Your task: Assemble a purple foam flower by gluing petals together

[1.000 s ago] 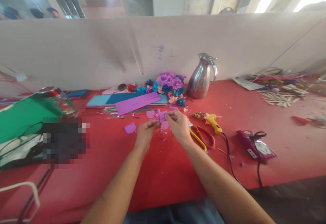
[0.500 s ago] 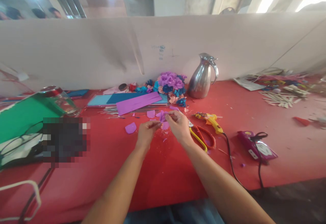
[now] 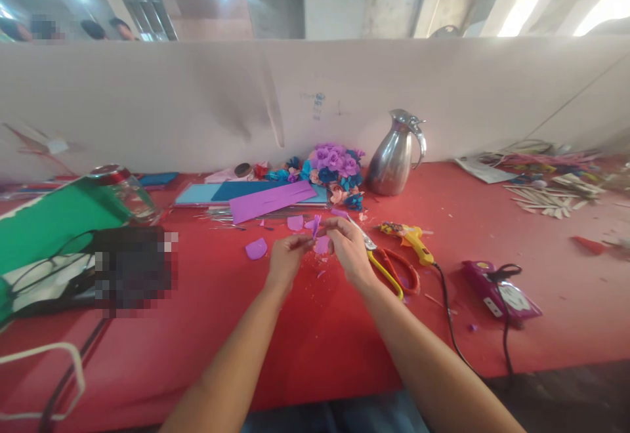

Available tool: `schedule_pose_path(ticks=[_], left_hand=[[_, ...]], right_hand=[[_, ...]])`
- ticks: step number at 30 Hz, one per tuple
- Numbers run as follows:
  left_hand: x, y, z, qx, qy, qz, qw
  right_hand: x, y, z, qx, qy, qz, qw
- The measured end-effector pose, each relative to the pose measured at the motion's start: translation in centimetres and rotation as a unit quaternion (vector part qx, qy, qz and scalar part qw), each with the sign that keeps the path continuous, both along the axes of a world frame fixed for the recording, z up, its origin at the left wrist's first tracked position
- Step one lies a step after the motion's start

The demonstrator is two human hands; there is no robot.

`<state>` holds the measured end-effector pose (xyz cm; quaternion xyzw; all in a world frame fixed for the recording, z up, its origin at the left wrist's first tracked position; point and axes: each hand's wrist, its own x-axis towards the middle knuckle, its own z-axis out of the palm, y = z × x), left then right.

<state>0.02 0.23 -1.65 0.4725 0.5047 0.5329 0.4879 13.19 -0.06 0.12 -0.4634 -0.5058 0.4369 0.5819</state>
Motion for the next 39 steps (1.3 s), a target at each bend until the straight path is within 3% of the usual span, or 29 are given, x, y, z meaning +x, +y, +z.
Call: schedule_pose_path(ticks=[10, 39], left_hand=[[-0.14, 0.02, -0.05, 0.001, 0.016, 0.007, 1.000], [-0.43, 0.08, -0.23, 0.037, 0.034, -0.009, 0.999]], right_hand=[[-0.49, -0.34, 0.56, -0.047, 0.016, 0.036, 0.998], [-1.02, -0.25, -0.17, -0.111, 0.087, 0.068, 0.988]])
